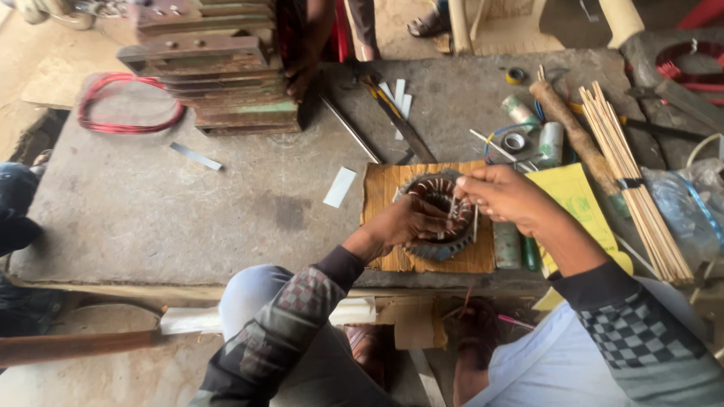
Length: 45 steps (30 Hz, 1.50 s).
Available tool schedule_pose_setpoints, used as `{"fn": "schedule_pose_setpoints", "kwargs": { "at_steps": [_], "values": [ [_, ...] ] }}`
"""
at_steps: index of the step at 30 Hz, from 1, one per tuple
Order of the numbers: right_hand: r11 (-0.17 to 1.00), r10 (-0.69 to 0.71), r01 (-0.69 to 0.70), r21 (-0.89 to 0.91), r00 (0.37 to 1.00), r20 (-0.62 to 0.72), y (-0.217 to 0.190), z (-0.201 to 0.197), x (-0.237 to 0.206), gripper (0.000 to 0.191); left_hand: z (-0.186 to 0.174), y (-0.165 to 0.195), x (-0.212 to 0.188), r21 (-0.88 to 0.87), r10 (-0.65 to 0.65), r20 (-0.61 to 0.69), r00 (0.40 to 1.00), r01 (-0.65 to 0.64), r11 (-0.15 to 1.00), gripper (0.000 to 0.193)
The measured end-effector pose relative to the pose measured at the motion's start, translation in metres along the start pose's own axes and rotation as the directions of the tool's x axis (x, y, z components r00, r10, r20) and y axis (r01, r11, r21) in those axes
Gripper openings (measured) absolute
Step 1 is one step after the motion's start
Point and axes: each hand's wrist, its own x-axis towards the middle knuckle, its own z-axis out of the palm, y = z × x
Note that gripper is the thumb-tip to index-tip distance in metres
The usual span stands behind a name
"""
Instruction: The person sits on the floor working on a copper-wound motor stator resting on cardboard. They thread white string through the stator slots, pull it tight to bind the coil windings, use a screwdriver to help tuck and tighten the string, and at the end reach for a plastic bag of supplies.
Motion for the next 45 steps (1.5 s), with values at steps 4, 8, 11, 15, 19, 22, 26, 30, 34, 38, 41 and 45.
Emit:
{"fn": "schedule_pose_setpoints", "kwargs": {
  "at_steps": [4, 8, 11, 15, 19, 22, 26, 30, 34, 38, 41, 45],
  "values": [
    [0.995, -0.026, 0.021, -0.095, 0.998, -0.052, 0.005, -0.006, -0.001, 0.029, 0.005, 0.000, 0.007, 0.333, 0.071, -0.165, 0.984, -0.013, 0.943, 0.026],
    [0.978, -0.119, 0.110, -0.179, 0.992, -0.041, 0.011, -0.006, 0.000, 0.030, 0.010, 0.009, 0.000, 0.724, 0.255, -0.229, 0.939, -0.011, 0.690, 0.019],
    [0.920, -0.254, 0.220, -0.325, 0.965, -0.067, 0.013, -0.003, -0.001, 0.030, 0.017, 0.018, -0.007, 0.845, 0.347, -0.222, 0.911, 0.002, 0.534, 0.016],
    [0.875, -0.189, 0.099, -0.473, 0.971, -0.147, 0.008, 0.001, -0.004, 0.035, 0.025, 0.024, -0.020, 0.834, 0.301, -0.254, 0.919, 0.050, 0.550, 0.023],
    [0.790, -0.236, 0.072, -0.609, 0.952, -0.195, 0.004, 0.006, 0.000, 0.040, 0.037, 0.020, -0.037, 0.880, 0.391, -0.235, 0.890, 0.025, 0.474, 0.028],
    [0.654, -0.509, 0.257, -0.711, 0.845, -0.163, 0.007, 0.009, 0.011, 0.044, 0.047, 0.011, -0.045, 0.918, 0.397, -0.199, 0.896, 0.028, 0.396, 0.029],
    [0.405, -0.751, 0.472, -0.783, 0.660, 0.010, 0.013, 0.011, 0.033, 0.038, 0.055, -0.010, -0.051, 0.907, 0.343, -0.208, 0.916, 0.049, 0.418, 0.033],
    [0.138, -0.802, 0.504, -0.853, 0.562, 0.203, 0.011, 0.012, 0.050, 0.028, 0.055, -0.034, -0.051, 0.958, 0.416, -0.124, 0.901, 0.000, 0.286, 0.030],
    [-0.195, -0.866, 0.628, -0.754, 0.250, 0.432, 0.007, 0.015, 0.056, 0.021, 0.046, -0.060, -0.053, 0.992, 0.661, 0.105, 0.743, -0.127, -0.015, 0.021],
    [-0.262, -0.833, 0.613, -0.745, 0.246, 0.495, 0.004, 0.015, 0.061, 0.023, 0.042, -0.075, -0.051, 0.992, 0.420, 0.128, 0.898, -0.111, -0.065, 0.024],
    [-0.248, -0.843, 0.586, -0.771, 0.262, 0.470, 0.002, 0.014, 0.061, 0.022, 0.048, -0.073, -0.055, 0.965, 0.681, 0.263, 0.684, -0.179, -0.193, 0.013],
    [-0.021, -0.851, 0.561, -0.827, 0.424, 0.309, -0.005, 0.013, 0.046, 0.022, 0.054, -0.049, -0.065, 0.964, 0.711, 0.138, 0.690, -0.257, 0.063, 0.016]
  ]
}}
